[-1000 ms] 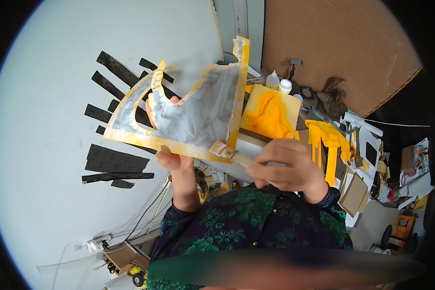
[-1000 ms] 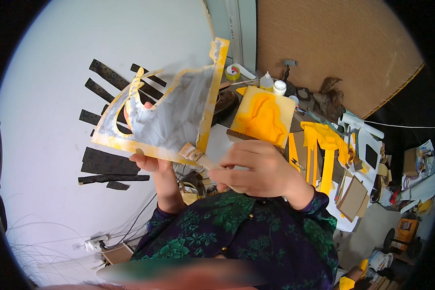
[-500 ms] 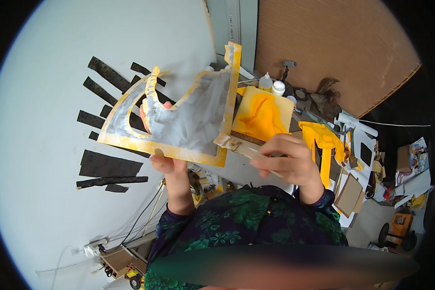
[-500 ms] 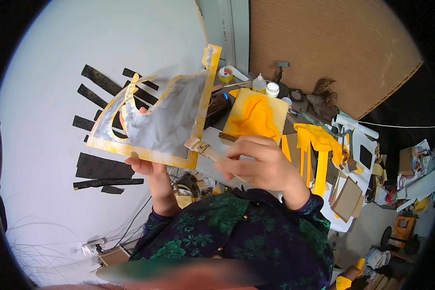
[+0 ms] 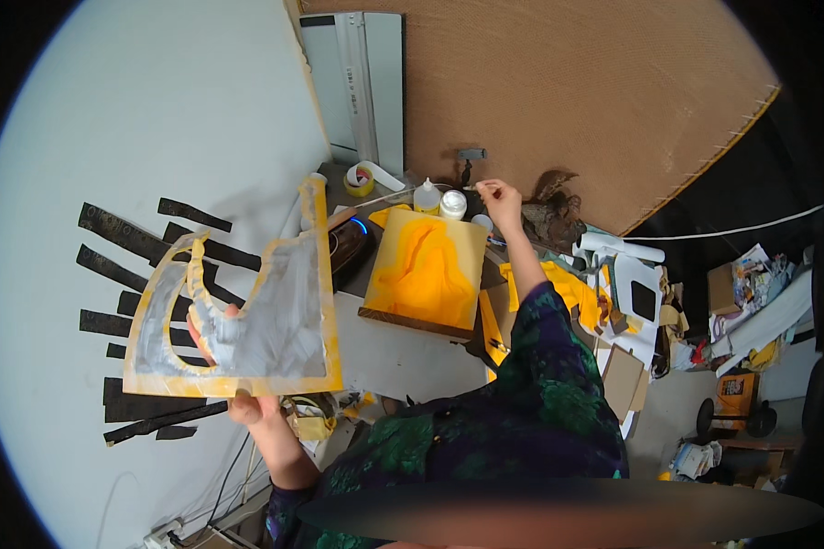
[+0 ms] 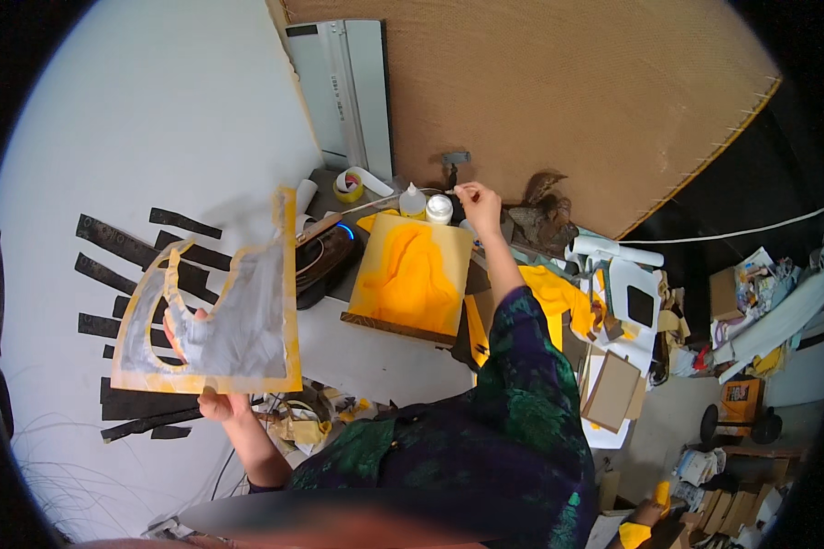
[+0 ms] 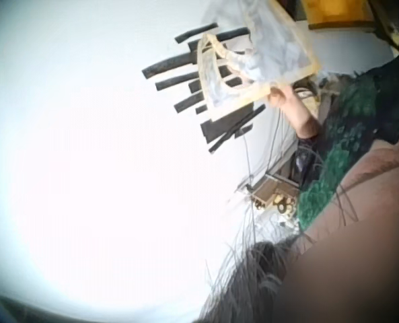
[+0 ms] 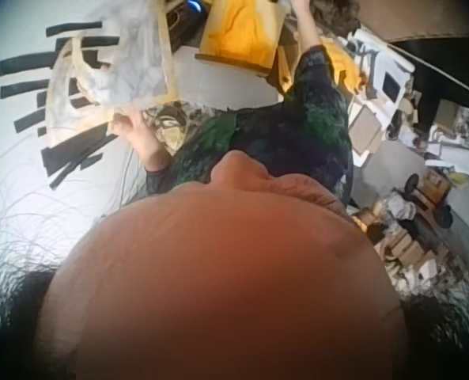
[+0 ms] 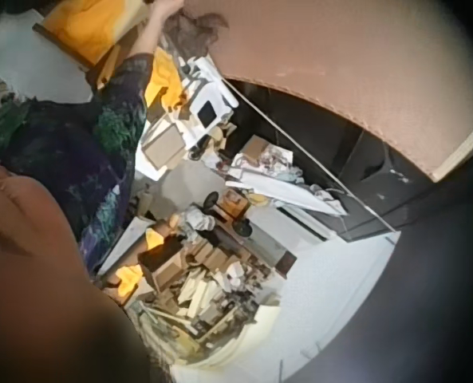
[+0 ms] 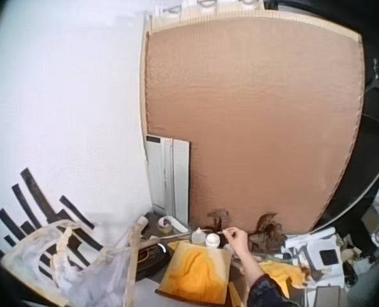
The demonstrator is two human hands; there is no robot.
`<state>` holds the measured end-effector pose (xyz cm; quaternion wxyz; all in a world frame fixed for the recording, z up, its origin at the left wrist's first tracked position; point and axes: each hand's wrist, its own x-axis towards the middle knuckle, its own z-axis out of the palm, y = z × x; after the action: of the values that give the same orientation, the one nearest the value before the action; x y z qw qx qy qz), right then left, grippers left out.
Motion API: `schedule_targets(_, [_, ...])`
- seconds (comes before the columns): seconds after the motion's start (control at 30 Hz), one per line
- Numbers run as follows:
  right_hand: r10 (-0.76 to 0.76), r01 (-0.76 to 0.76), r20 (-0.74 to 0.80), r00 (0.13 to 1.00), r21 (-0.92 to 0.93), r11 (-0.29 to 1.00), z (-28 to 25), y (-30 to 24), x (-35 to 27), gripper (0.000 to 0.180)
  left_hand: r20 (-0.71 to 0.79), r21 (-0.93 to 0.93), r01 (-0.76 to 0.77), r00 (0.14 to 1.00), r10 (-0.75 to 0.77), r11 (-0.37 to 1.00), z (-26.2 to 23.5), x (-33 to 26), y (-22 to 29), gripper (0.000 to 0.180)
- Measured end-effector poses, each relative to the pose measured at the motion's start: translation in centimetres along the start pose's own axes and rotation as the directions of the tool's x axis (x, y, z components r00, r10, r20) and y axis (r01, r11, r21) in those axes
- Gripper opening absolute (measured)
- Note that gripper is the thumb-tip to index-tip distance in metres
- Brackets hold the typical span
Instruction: The person holds a yellow mask-shaped object and applies white paint with a brush to its surface. They repeatedly dip the brush into a container and continue painting different areas of the mask while rotating it to reach various sections.
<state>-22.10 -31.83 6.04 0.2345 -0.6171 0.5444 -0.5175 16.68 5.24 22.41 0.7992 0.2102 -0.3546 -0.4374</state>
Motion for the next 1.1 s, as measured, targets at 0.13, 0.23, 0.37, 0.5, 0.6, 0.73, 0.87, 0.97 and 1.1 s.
schedule_targets(0.13, [0.065,-0.039,0.095,0.993,-0.258,0.965,4.7,3.4,1.5,0.029,-0.042,0.051,-0.037,0.998,0.039,0.998,-2.5,-1.1,0.4,0.110])
schedule_targets(0.23, [0.093,-0.035,0.172,0.981,-0.313,0.949,6.2,6.3,1.8,0.021,-0.002,-0.052,0.022,1.000,-0.022,0.998,-8.8,-3.9,1.6,0.087])
schedule_targets(0.37, [0.079,-0.030,0.145,0.986,-0.311,0.950,7.0,6.1,1.4,0.019,0.065,-0.088,-0.032,0.997,0.038,0.996,-8.6,-4.0,1.1,0.078])
schedule_targets(0.5, [0.344,-0.302,-0.189,0.920,0.217,0.928,4.4,7.2,0.1,0.026,-0.096,-0.032,-0.036,0.995,0.032,0.999,-2.2,-0.7,-1.2,0.109])
schedule_targets(0.6, [0.452,-0.363,0.075,0.889,0.718,0.594,2.7,5.1,-1.9,0.015,-0.089,-0.010,0.065,0.994,-0.066,0.998,0.9,0.6,-1.8,0.121])
schedule_targets(0.73, [0.182,-0.297,0.243,0.953,0.876,0.380,-1.0,-11.8,-7.8,0.008,-0.174,-0.030,0.025,0.984,-0.030,0.999,-0.4,0.0,-2.7,0.120])
schedule_targets(0.87, [-0.250,-0.026,0.164,0.954,0.878,0.479,-4.3,-23.4,-16.7,0.010,-0.030,-0.077,0.040,0.999,-0.042,0.996,3.2,1.5,-2.2,0.118])
schedule_targets(0.97, [-0.557,0.191,0.193,0.808,0.808,0.557,-5.3,-28.2,-19.2,0.018,0.054,-0.087,0.061,0.997,-0.056,0.994,4.0,1.2,-1.1,0.126])
schedule_targets(1.1, [-0.606,0.282,0.257,0.753,0.706,0.650,-5.5,-29.2,-20.6,0.018,0.038,-0.069,0.037,0.999,-0.035,0.997,4.1,0.6,0.2,0.122])
